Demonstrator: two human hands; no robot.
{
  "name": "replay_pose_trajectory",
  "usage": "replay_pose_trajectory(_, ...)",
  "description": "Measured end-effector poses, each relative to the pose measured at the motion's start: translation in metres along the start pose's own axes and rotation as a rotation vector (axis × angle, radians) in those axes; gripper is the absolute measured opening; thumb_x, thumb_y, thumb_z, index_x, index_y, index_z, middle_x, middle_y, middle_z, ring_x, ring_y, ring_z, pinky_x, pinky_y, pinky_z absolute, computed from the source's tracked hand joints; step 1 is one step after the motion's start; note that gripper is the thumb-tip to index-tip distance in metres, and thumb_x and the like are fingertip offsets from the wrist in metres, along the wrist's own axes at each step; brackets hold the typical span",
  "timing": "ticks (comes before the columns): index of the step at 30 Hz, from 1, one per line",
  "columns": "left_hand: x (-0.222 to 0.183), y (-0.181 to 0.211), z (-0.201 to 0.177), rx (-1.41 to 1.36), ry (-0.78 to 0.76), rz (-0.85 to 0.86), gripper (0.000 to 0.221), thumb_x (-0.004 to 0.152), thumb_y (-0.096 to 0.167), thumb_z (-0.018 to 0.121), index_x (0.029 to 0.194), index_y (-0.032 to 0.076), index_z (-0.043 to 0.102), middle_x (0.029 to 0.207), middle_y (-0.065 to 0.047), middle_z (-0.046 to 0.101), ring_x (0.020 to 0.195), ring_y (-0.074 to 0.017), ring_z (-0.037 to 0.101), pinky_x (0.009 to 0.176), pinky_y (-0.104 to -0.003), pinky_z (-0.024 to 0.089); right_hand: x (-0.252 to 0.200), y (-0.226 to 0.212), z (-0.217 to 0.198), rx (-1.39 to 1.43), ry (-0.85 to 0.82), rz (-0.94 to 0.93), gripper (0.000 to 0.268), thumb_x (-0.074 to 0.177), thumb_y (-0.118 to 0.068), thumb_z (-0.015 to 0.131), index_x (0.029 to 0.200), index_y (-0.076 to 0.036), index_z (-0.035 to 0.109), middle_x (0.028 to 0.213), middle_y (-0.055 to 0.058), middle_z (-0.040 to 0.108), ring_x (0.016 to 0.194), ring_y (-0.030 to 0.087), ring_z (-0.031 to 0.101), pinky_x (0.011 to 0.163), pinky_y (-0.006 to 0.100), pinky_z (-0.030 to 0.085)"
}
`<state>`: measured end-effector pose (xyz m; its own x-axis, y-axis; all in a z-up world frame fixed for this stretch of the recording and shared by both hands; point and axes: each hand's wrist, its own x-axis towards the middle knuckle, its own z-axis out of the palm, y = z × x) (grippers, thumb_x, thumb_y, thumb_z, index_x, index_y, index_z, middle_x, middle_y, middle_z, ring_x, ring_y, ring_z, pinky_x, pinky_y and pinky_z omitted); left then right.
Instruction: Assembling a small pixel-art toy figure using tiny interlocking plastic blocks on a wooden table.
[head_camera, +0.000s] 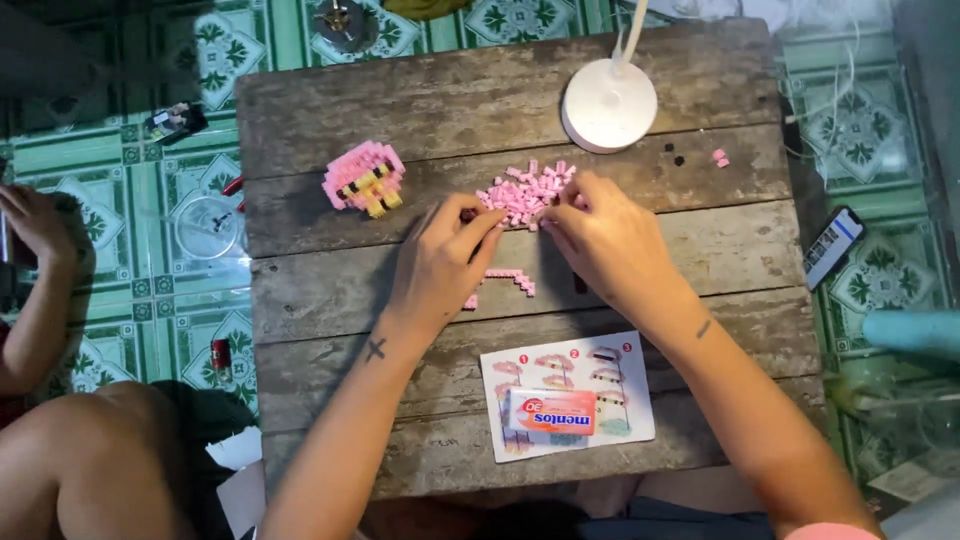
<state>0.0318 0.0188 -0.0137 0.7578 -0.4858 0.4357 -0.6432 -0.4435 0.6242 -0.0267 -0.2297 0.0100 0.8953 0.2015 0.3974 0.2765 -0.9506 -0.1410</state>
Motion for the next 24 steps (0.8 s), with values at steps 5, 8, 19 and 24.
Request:
replay_pose_trajectory(5, 0.003, 0.001, -0.001, 0.055, 0.006, 0.045, 0.008, 0.105, 0.011, 0.082, 0.113, 0.011, 0.084, 0.113, -0.003, 0.070, 0.098, -0.0294, 0.075, 0.083, -0.039, 0.063, 0.001, -0.009, -0.010, 0.259, -0.014, 0.050, 0.015, 0.094, -0.011, 0.089, 0.106, -0.018, 0.082, 0.107, 0.001, 0.076, 0.095, 0.027, 0.076, 0.077, 0.039, 0.064)
replay_pose_trajectory(8, 0.004, -0.001, -0.003, 0.059, 0.007, 0.059, 0.005, 0.105, 0.011, 0.083, 0.110, 0.011, 0.084, 0.109, -0.004, 0.071, 0.096, -0.0298, 0.074, 0.082, -0.040, 0.063, 0.004, -0.013, -0.026, 0.488, -0.014, 0.073, 0.021, 0.093, -0.001, 0.088, 0.107, -0.014, 0.082, 0.099, 0.005, 0.081, 0.086, 0.031, 0.078, 0.075, 0.040, 0.063)
replay_pose_trajectory(19, 0.009, 0.007, -0.009, 0.000, 0.003, -0.002, 0.005, 0.104, 0.008, 0.086, 0.109, 0.008, 0.086, 0.102, -0.005, 0.076, 0.095, -0.0272, 0.077, 0.081, -0.035, 0.065, 0.008, -0.022, -0.038, 0.773, 0.051, 0.148, 0.024, 0.090, 0.007, 0.087, 0.103, -0.014, 0.085, 0.097, 0.003, 0.082, 0.066, 0.019, 0.071, 0.068, 0.033, 0.061)
replay_pose_trajectory(24, 0.010, 0.014, -0.018, -0.070, 0.065, 0.014, 0.015, 0.103, -0.005, 0.081, 0.114, 0.003, 0.087, 0.103, -0.011, 0.082, 0.097, -0.0298, 0.081, 0.086, -0.037, 0.068, 0.005, -0.020, -0.037, 1.009, 0.032, 0.298, 0.014, 0.093, 0.001, 0.092, 0.105, -0.004, 0.088, 0.098, 0.011, 0.086, 0.085, 0.021, 0.084, 0.081, 0.033, 0.070)
